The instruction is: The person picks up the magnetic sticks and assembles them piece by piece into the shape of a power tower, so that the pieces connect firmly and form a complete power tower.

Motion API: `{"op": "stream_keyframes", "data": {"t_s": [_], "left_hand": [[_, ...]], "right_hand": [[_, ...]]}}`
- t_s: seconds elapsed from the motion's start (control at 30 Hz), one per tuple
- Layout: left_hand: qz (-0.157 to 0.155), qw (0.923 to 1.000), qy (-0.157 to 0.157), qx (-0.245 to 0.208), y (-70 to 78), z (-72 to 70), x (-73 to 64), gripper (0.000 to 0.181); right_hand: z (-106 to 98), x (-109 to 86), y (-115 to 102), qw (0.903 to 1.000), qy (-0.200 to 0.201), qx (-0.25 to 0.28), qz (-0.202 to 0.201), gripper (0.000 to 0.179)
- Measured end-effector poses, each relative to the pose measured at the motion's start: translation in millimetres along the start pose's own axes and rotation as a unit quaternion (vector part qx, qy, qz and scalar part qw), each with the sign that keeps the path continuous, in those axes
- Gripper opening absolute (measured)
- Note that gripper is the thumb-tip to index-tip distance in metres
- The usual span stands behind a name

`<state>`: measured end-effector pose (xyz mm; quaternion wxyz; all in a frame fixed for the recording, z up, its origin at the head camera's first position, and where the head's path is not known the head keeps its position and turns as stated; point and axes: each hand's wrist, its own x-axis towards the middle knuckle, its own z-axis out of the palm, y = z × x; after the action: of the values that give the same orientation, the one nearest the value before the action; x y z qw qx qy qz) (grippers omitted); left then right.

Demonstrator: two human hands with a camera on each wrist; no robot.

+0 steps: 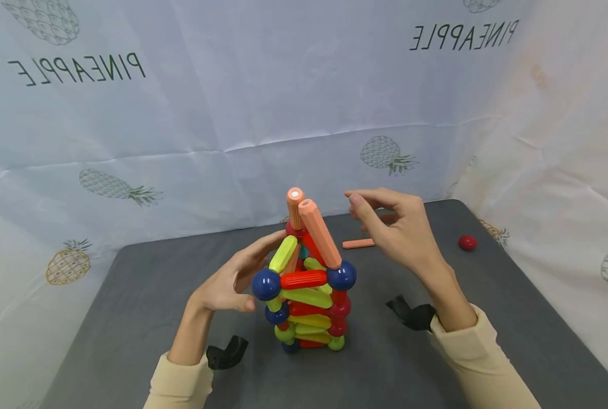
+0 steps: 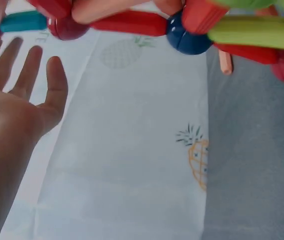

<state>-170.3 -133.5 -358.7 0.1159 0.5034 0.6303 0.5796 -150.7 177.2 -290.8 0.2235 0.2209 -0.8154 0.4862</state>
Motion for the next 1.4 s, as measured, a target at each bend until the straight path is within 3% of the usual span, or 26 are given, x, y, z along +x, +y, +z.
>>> {"op": "stream_keyframes", "data": {"t_s": [0.13, 0.23, 0.3, 0.47, 0.57, 0.67, 0.77, 0.93, 1.03, 1.13, 1.2, 1.33, 1.4], "left_hand": [[-0.025, 0.9974, -0.049, -0.047, -2.4, -10.0, 11.8, 0.102], [-0.039, 0.9934, -0.065, -0.086, -4.7, -10.8, 18.4, 0.102], [-0.043, 0.9912, -0.069, -0.105, -5.7, -10.0, 20.9, 0.104], [-0.047, 0.9919, -0.049, -0.107, -2.8, -2.4, 21.7, 0.115], [-0.055, 0.9956, -0.011, -0.075, 2.2, 5.9, 19.8, 0.119], [-0.064, 0.9968, 0.042, -0.025, 8.8, 15.2, 17.9, 0.114], [-0.069, 0.9917, 0.105, 0.024, 14.6, 25.1, 17.0, 0.101], [-0.05, 0.973, 0.203, 0.098, 19.1, 44.1, 16.4, 0.085], [-0.033, 0.9572, 0.258, 0.127, 19.8, 56.5, 14.8, 0.08], [-0.026, 0.9378, 0.314, 0.145, 20.4, 68.6, 14.1, 0.081], [-0.025, 0.9223, 0.348, 0.166, 20.1, 75.8, 15.0, 0.084], [-0.032, 0.8953, 0.387, 0.219, 18.0, 86.9, 17.4, 0.09], [-0.03, 0.886, 0.395, 0.242, 16.9, 90.5, 18.5, 0.091]], "right_hand": [[12.8, 3.9, 60.3, 0.99, -0.073, -0.096, 0.073, 0.032], [26.7, -2.0, 103.6, 0.9718, -0.14, -0.162, 0.099, 0.039], [36.3, -9.1, 126.9, 0.9547, -0.179, -0.207, 0.117, 0.044], [53.2, -27.6, 161.1, 0.9062, -0.266, -0.276, 0.179, 0.056], [56.4, -33.7, 167.6, 0.8953, -0.275, -0.294, 0.191, 0.055], [58.6, -36.8, 169.9, 0.9023, -0.243, -0.309, 0.177, 0.047], [62.1, -39.5, 170.9, 0.9155, -0.202, -0.309, 0.161, 0.034], [62.2, -42.1, 164.6, 0.9329, -0.179, -0.264, 0.167, 0.028], [52.8, -36.6, 150.7, 0.9536, -0.151, -0.2, 0.166, 0.029], [37.4, -23.6, 121.9, 0.9787, -0.09, -0.119, 0.141, 0.032], [25.8, -14.0, 94.0, 0.9891, -0.048, -0.075, 0.117, 0.034], [6.9, -2.4, 31.0, 0.9966, 0.014, 0.002, 0.081, 0.039], [1.1, -2.1, 3.2, 0.9968, 0.031, 0.044, 0.059, 0.04]]}}
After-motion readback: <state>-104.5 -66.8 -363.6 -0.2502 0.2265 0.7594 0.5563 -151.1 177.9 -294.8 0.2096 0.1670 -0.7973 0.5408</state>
